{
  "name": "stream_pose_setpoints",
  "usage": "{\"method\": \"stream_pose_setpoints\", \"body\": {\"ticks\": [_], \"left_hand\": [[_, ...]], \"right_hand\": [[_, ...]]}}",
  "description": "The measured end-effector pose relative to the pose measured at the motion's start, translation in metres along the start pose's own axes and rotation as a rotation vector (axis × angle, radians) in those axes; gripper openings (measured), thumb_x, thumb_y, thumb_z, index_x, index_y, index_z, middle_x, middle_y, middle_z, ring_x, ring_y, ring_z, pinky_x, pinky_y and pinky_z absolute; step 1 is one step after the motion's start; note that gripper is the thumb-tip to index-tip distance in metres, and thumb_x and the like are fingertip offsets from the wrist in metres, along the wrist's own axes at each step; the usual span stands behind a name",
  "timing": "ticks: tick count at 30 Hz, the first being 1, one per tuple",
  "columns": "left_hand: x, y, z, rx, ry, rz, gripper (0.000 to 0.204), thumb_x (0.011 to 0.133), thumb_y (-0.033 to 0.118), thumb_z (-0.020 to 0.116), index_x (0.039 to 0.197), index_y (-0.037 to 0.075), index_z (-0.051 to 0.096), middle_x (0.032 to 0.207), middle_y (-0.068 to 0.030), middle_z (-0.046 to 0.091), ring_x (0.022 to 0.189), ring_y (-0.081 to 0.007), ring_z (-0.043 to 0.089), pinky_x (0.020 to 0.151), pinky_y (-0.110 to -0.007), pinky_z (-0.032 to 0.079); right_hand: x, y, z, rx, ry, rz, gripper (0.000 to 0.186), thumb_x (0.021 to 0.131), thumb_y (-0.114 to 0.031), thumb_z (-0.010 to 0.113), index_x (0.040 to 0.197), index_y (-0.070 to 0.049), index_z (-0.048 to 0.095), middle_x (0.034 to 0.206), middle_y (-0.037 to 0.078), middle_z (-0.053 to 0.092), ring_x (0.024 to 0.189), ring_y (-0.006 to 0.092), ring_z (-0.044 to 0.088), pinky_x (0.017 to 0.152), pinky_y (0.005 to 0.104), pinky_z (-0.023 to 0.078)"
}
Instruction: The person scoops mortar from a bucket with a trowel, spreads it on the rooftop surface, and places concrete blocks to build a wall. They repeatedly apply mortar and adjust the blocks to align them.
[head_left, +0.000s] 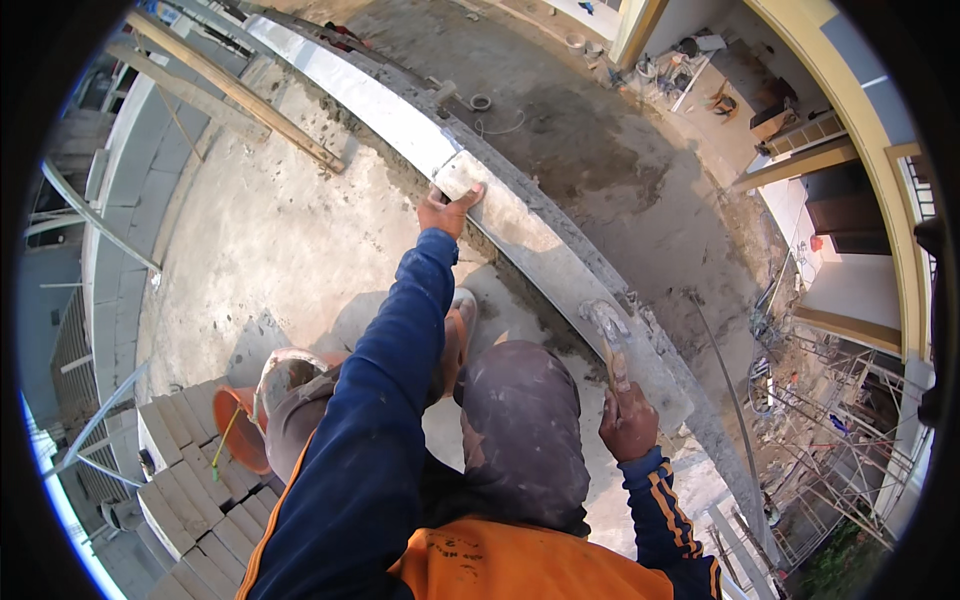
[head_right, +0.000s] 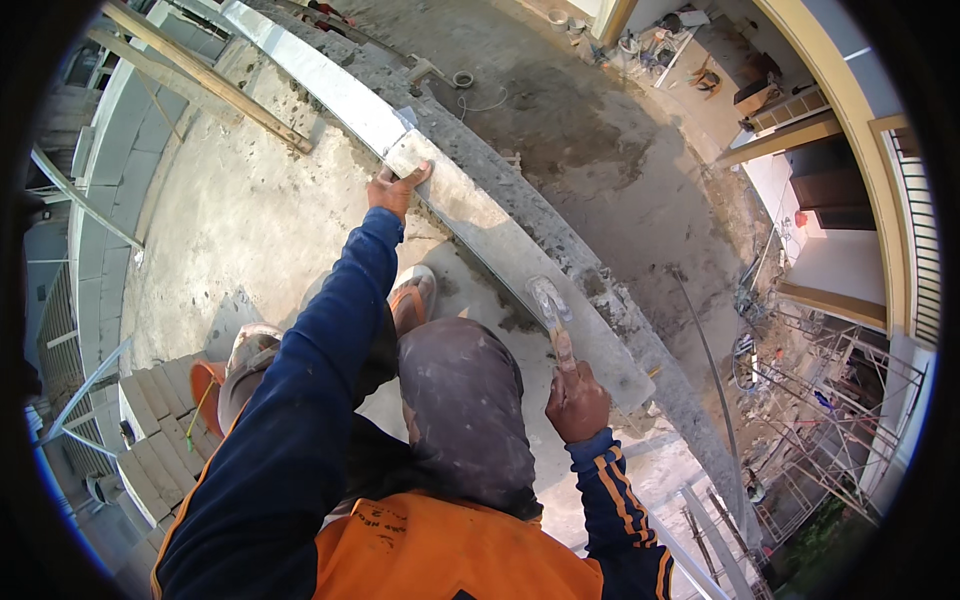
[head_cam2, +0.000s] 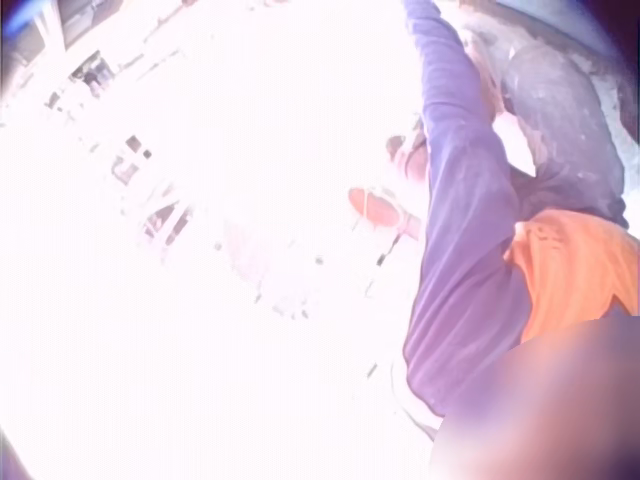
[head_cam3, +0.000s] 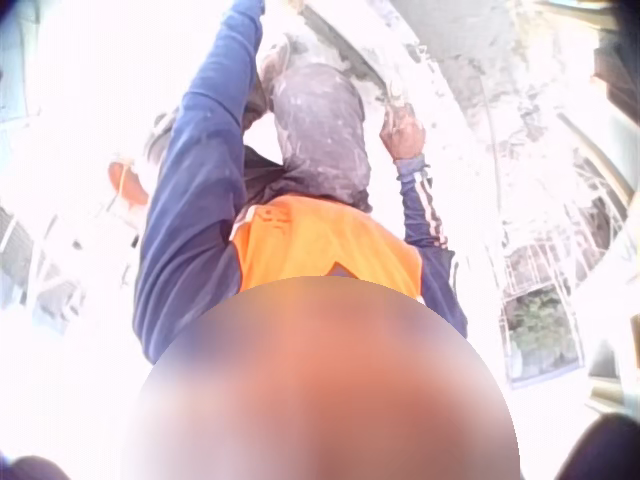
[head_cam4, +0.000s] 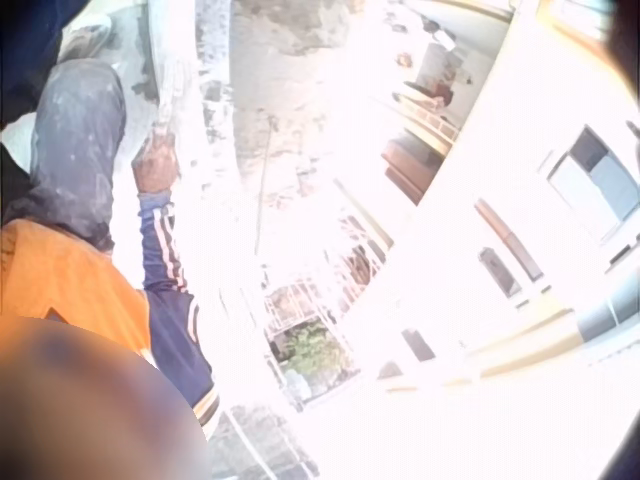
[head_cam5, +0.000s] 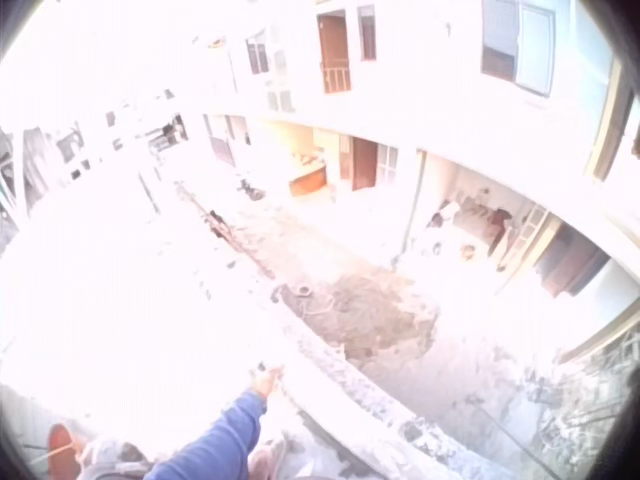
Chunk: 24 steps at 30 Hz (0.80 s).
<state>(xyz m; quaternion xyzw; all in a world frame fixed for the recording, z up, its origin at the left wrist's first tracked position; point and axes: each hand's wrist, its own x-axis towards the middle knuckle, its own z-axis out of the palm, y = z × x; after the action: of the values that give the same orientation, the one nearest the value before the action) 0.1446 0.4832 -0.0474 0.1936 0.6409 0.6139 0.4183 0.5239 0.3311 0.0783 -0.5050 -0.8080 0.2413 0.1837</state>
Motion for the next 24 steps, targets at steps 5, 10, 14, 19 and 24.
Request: {"method": "stream_pose_setpoints", "body": {"ticks": [5, 10, 14, 19, 24], "left_hand": [[0.002, -0.007, -0.004, 0.027, 0.050, 0.010, 0.058, 0.073, 0.013, 0.088, 0.121, -0.006, 0.062, 0.115, -0.0104, 0.068, 0.100, -0.0180, 0.064, 0.092, -0.029, 0.048], [0.014, -0.019, -0.011, 0.027, -0.012, -0.004, 0.057, 0.075, 0.011, 0.086, 0.124, -0.004, 0.061, 0.117, -0.0096, 0.068, 0.103, -0.0169, 0.064, 0.095, -0.029, 0.045], [0.026, -0.026, -0.021, -0.004, -0.026, -0.092, 0.057, 0.076, 0.017, 0.086, 0.126, 0.000, 0.062, 0.119, -0.0069, 0.067, 0.106, -0.0170, 0.063, 0.092, -0.031, 0.046], [0.038, -0.028, -0.031, 0.101, -0.049, -0.141, 0.052, 0.080, 0.021, 0.083, 0.126, 0.007, 0.064, 0.122, -0.0024, 0.065, 0.111, -0.0154, 0.058, 0.092, -0.033, 0.042], [0.039, -0.026, -0.033, 0.087, -0.076, -0.163, 0.054, 0.081, 0.022, 0.082, 0.128, 0.004, 0.062, 0.123, -0.0040, 0.065, 0.115, -0.0169, 0.057, 0.100, -0.034, 0.041]], "right_hand": [[-0.008, 0.005, 0.005, 0.040, -0.025, 0.084, 0.039, 0.086, -0.007, 0.064, 0.124, -0.005, 0.058, 0.081, 0.016, 0.059, 0.062, 0.0387, 0.061, 0.053, 0.0458, 0.049], [-0.066, 0.010, -0.012, 0.272, 0.013, 0.154, 0.059, 0.087, -0.004, 0.060, 0.144, -0.010, 0.045, 0.077, 0.017, 0.059, 0.060, 0.0415, 0.058, 0.054, 0.0436, 0.049], [-0.159, 0.010, -0.038, 0.613, -0.236, 0.695, 0.063, 0.093, -0.006, 0.055, 0.151, -0.013, 0.035, 0.071, 0.009, 0.056, 0.050, 0.0271, 0.054, 0.050, 0.0342, 0.048], [-0.228, 0.035, -0.025, 1.371, 0.141, 1.610, 0.061, 0.098, -0.013, 0.049, 0.152, -0.027, 0.026, 0.077, -0.001, 0.052, 0.053, 0.0096, 0.049, 0.045, 0.0259, 0.045], [-0.216, 0.074, -0.013, 1.630, 0.716, 1.384, 0.053, 0.100, -0.021, 0.048, 0.148, -0.031, 0.029, 0.075, -0.001, 0.049, 0.051, 0.0101, 0.047, 0.046, 0.0264, 0.043]]}}
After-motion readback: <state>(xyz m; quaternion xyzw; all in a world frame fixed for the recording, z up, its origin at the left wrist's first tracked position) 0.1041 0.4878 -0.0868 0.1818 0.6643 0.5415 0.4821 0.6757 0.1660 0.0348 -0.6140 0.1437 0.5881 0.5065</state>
